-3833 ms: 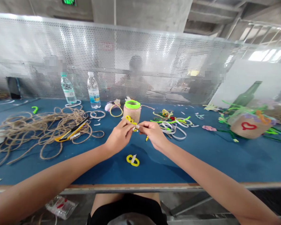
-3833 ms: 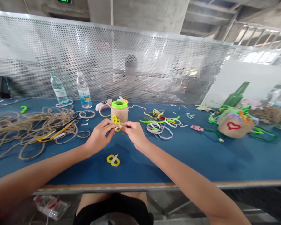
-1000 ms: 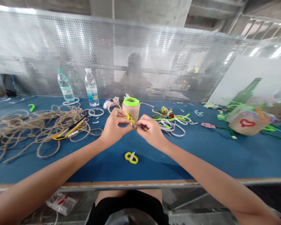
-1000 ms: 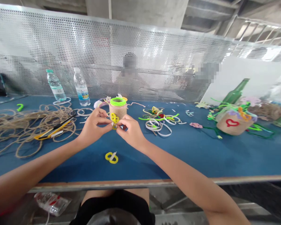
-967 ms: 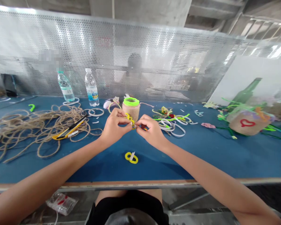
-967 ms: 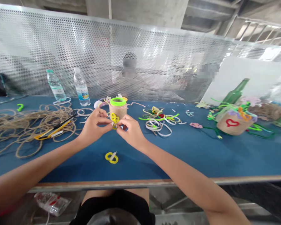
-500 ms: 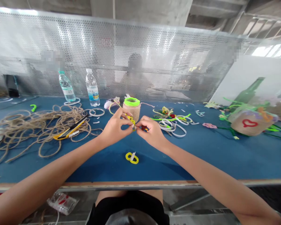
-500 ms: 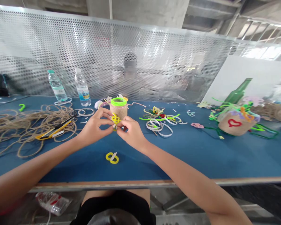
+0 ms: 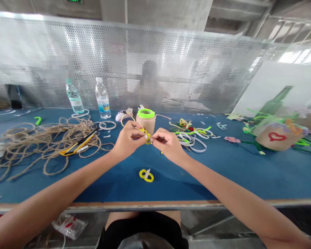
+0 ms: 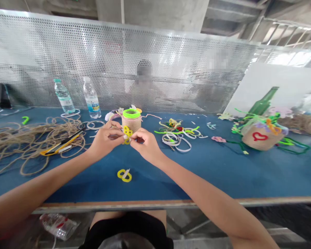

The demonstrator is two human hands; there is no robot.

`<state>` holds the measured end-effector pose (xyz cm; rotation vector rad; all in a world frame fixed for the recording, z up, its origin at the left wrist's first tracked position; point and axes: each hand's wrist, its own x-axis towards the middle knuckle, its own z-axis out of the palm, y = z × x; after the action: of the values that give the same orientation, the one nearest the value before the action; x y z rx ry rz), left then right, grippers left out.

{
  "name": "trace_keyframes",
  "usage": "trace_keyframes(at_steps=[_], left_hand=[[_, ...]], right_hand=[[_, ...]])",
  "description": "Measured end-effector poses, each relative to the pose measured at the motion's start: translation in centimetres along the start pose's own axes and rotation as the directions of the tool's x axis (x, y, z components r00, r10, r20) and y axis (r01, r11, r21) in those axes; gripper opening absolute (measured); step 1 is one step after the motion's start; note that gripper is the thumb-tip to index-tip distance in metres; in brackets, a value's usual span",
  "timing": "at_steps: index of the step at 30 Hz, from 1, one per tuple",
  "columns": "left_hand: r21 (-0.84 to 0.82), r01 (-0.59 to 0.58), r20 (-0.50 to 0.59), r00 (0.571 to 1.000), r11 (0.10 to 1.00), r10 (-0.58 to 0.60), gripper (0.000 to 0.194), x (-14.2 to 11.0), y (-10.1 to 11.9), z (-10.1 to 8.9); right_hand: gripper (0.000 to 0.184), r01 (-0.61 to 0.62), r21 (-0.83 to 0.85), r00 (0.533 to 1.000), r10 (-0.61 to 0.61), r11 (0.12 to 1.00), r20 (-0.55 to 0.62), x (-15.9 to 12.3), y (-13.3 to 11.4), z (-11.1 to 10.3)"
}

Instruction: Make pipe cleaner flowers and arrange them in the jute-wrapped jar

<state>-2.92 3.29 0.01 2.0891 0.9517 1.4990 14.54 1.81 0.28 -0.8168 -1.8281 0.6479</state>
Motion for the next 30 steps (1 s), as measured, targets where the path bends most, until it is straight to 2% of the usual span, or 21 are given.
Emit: trace_keyframes(at_steps=[6, 12, 15, 18, 20, 24, 28, 30], left_hand=[[-0.075, 0.086, 0.076, 0.994, 0.993, -0.081, 0.017, 0.38, 0.28, -0.47], [-0.162, 0.193, 0.035, 0.981, 0.968, -0.190, 0.017, 0.29, 0.26, -0.18], [-0.252, 0.296, 0.058, 0.955, 0.921, -0.291, 0.015, 0.14, 0.70, 0.03], [-0.343, 0.377, 0.084, 0.925, 0.861, -0.371, 0.022, 0.08, 1.01, 0.12], [-0.294, 0.328, 0.053, 0.943, 0.898, -0.328, 0.023, 0.07, 0.97, 0.10], [-0.133, 0.162, -0.021, 0.986, 0.978, -0.166, 0.020, -0.01, 0.69, 0.07], [-0.121, 0.118, -0.069, 0.989, 0.986, -0.127, 0.017, -0.10, 0.42, 0.20], [-0.097, 0.093, -0.167, 0.980, 0.991, -0.108, 0.014, 0.02, 0.07, 0.11]], right_hand=[[0.010, -0.018, 0.033, 1.000, 0.018, 0.999, -0.012, 0.06, -0.02, -0.12], [0.012, -0.051, 0.052, 0.998, 0.052, 0.997, -0.017, 0.10, 0.09, -0.16], [0.013, -0.049, 0.054, 0.999, 0.050, 0.997, -0.021, 0.14, 0.20, -0.16], [0.014, -0.030, 0.028, 0.999, 0.030, 0.999, -0.028, 0.12, 0.26, -0.11], [0.013, -0.009, 0.005, 0.999, 0.009, 1.000, -0.032, 0.03, 0.25, 0.01], [0.009, 0.042, -0.033, 0.999, -0.043, 0.999, -0.028, -0.21, 0.13, 0.34], [0.011, 0.054, -0.045, 0.998, -0.056, 0.998, -0.033, -0.23, 0.07, 0.34], [0.012, 0.032, -0.049, 0.998, -0.034, 0.998, -0.055, -0.13, 0.05, 0.15]])
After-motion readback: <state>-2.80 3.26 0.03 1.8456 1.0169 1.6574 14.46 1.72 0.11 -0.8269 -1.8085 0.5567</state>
